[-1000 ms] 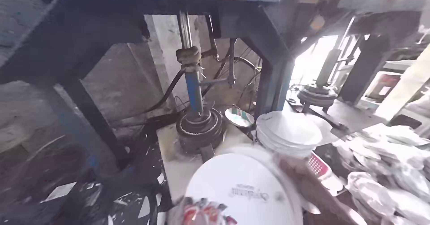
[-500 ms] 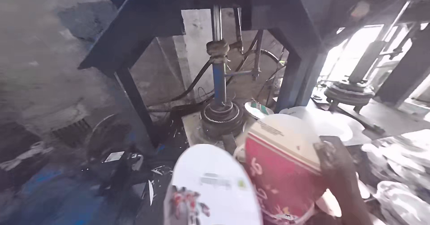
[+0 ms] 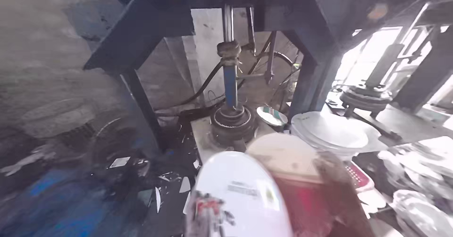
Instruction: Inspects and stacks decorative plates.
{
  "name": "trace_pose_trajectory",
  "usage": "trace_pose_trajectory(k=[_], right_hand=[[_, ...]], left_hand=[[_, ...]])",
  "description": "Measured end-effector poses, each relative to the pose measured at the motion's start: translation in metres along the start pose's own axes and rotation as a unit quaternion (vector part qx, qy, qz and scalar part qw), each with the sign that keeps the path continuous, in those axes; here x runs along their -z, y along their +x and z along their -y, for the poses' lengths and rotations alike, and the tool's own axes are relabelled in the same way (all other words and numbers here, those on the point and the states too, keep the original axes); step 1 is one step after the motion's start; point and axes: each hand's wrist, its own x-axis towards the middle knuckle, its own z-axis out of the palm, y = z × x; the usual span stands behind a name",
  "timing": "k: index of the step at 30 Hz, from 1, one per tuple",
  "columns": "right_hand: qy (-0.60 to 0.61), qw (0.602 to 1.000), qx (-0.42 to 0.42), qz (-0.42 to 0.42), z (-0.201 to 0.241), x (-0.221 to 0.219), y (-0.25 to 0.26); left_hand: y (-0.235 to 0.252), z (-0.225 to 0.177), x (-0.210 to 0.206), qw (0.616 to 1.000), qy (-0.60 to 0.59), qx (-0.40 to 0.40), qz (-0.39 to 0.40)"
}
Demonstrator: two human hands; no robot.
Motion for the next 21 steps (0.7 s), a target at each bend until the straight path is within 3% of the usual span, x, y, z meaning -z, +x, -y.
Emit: trace_pose_trajectory(k=[2, 4, 6, 8, 11, 15, 17, 19, 21], right_hand=[[0.07, 0.994, 0.011, 0.089, 0.018, -0.016, -0.005], [-0.092, 0.99, 0.043, 0.102, 0.008, -0.016, -0.001], [-0.25, 0.959, -0.01, 0.131, -0.024, -0.003, 0.008], [-0.274, 0.957, -0.016, 0.094, -0.053, 0.009, 0.013], [-0.153, 0.987, 0.052, -0.023, -0.04, 0.019, 0.009], [0.075, 0.992, 0.018, 0.097, 0.018, -0.009, -0.011], [-0.061, 0.993, 0.044, 0.09, 0.003, -0.017, -0.005], [-0.248, 0.962, -0.02, 0.116, -0.027, -0.008, 0.007], [-0.274, 0.956, -0.042, 0.098, -0.056, 0.004, 0.012]], left_hand=[[-0.006, 0.017, -0.023, 1.0, -0.009, 0.024, 0.015], [-0.006, 0.017, -0.027, 0.999, -0.004, 0.033, -0.016], [0.001, 0.007, -0.007, 0.999, -0.002, 0.019, -0.051], [0.009, -0.005, 0.021, 0.998, -0.021, 0.005, -0.061], [0.009, -0.011, 0.031, 0.999, -0.023, -0.002, -0.037], [-0.009, 0.006, -0.024, 0.998, -0.013, 0.064, -0.011], [-0.007, 0.014, -0.021, 0.998, -0.021, 0.065, -0.009], [0.0, 0.014, 0.007, 0.998, -0.046, 0.047, -0.001], [0.004, 0.0, 0.031, 0.998, -0.045, 0.031, -0.016]])
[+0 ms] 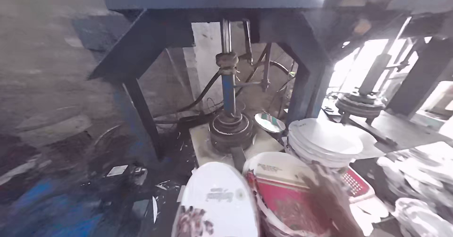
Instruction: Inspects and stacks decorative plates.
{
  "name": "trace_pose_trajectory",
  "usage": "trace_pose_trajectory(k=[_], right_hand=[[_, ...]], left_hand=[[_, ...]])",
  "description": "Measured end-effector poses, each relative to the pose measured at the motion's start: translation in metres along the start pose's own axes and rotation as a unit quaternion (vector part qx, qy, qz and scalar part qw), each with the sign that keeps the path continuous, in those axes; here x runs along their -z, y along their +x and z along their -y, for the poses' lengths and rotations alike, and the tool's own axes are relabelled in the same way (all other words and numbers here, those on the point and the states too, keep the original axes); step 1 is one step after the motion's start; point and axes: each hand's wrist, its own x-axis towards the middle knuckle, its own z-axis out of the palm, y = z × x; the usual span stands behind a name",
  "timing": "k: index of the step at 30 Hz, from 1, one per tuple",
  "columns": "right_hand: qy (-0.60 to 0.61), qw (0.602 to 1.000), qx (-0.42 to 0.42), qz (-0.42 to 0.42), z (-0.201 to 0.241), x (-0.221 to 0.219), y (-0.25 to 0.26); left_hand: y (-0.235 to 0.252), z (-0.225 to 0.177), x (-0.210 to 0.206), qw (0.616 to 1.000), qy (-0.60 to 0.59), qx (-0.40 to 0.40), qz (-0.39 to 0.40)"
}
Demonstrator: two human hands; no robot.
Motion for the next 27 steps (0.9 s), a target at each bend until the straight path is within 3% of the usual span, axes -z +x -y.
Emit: trace_pose_trajectory(k=[3, 6, 7, 8, 9, 12, 14, 15, 17, 18, 19, 21, 23, 24, 27], right_hand=[[0.132, 0.982, 0.03, -0.129, 0.02, 0.021, -0.009], [0.353, 0.935, -0.031, 0.003, 0.085, 0.045, -0.035], [0.399, 0.915, 0.007, 0.065, 0.09, 0.043, -0.039], [0.424, 0.895, 0.066, 0.125, 0.088, 0.041, -0.039], [0.419, 0.892, 0.116, 0.127, 0.085, 0.035, -0.038], [0.286, 0.948, 0.142, -0.006, 0.094, 0.027, -0.052], [0.268, 0.956, 0.113, -0.046, 0.095, 0.023, -0.062], [0.318, 0.944, 0.087, -0.037, 0.087, 0.025, -0.061], [0.476, 0.879, 0.031, -0.024, 0.06, 0.04, -0.055], [0.515, 0.856, 0.001, -0.039, 0.044, 0.049, -0.047], [0.503, 0.861, -0.028, -0.068, 0.029, 0.052, -0.036], [0.336, 0.934, -0.072, -0.095, 0.009, 0.042, -0.021], [0.181, 0.979, -0.017, -0.093, -0.031, 0.006, -0.014], [0.149, 0.986, -0.005, -0.078, -0.038, -0.002, -0.013], [0.089, 0.996, 0.013, -0.011, -0.035, 0.013, -0.007]], left_hand=[[0.002, -0.011, -0.002, 0.999, 0.002, -0.035, -0.007], [-0.005, 0.011, -0.033, 0.996, 0.063, -0.043, 0.037], [-0.009, 0.02, -0.045, 0.995, 0.084, -0.048, 0.033], [-0.011, 0.025, -0.056, 0.992, 0.107, -0.056, 0.019], [-0.013, 0.025, -0.065, 0.989, 0.131, -0.062, 0.0], [-0.02, 0.029, -0.08, 0.978, 0.167, -0.12, -0.024], [-0.027, 0.037, -0.077, 0.974, 0.146, -0.173, 0.013], [-0.029, 0.035, -0.076, 0.973, 0.131, -0.184, 0.036], [-0.022, 0.011, -0.07, 0.969, 0.147, -0.191, 0.055], [-0.011, -0.007, -0.055, 0.953, 0.212, -0.216, 0.036], [0.003, -0.026, -0.031, 0.929, 0.276, -0.247, -0.004], [0.052, -0.06, 0.02, 0.856, 0.375, -0.329, -0.137], [0.121, -0.081, 0.082, 0.751, 0.479, -0.385, -0.242], [0.155, -0.087, 0.112, 0.694, 0.54, -0.388, -0.275], [0.23, -0.108, 0.156, 0.616, 0.677, -0.287, -0.284]])
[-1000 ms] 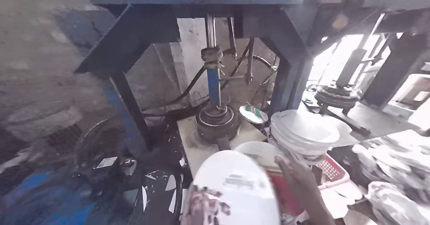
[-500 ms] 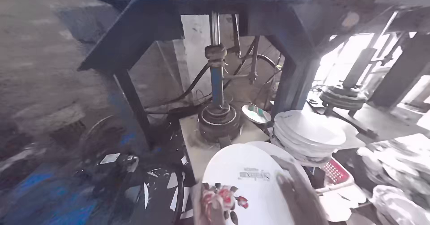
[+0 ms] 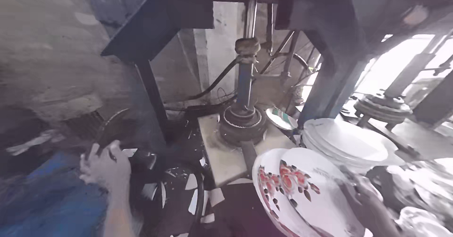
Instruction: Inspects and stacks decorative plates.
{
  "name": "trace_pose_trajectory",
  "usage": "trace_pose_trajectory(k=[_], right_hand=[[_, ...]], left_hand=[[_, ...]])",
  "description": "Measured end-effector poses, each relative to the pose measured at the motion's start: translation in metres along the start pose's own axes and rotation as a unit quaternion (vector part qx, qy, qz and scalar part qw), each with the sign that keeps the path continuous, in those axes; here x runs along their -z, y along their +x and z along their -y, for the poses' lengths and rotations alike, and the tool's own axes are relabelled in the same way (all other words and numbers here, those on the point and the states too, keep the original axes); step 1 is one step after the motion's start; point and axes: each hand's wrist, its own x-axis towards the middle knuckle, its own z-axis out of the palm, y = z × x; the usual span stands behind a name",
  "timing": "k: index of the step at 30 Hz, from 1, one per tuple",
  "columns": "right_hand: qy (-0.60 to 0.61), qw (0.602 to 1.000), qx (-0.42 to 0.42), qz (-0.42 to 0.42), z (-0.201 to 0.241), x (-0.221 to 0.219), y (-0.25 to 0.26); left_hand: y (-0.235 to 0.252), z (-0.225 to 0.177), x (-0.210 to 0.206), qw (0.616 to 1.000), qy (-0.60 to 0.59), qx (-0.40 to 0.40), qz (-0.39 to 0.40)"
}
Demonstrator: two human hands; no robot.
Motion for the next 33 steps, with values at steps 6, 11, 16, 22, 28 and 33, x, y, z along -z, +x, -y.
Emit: trace_pose_trajectory(k=[6, 11, 16, 22, 28, 33], right_hand=[[-0.061, 0.973, 0.217, -0.054, 0.098, 0.044, 0.042], [-0.138, 0.932, 0.308, 0.132, 0.178, -0.033, 0.097], [-0.396, 0.855, 0.197, 0.271, 0.231, -0.097, 0.126], [-0.408, 0.838, 0.231, 0.279, 0.24, -0.127, 0.128], [-0.216, 0.867, 0.405, 0.192, 0.235, -0.094, 0.108], [-0.151, 0.785, 0.576, 0.172, 0.231, -0.104, 0.033]], left_hand=[[0.05, -0.013, -0.047, 0.983, 0.13, -0.035, 0.129], [0.051, -0.026, -0.043, 0.979, 0.133, -0.013, 0.154], [0.051, -0.031, -0.038, 0.978, 0.13, -0.005, 0.165], [0.049, -0.032, -0.038, 0.978, 0.118, -0.005, 0.172], [0.049, -0.035, -0.035, 0.975, 0.117, 0.004, 0.186], [0.033, -0.032, 0.006, 0.998, 0.041, 0.026, 0.05]])
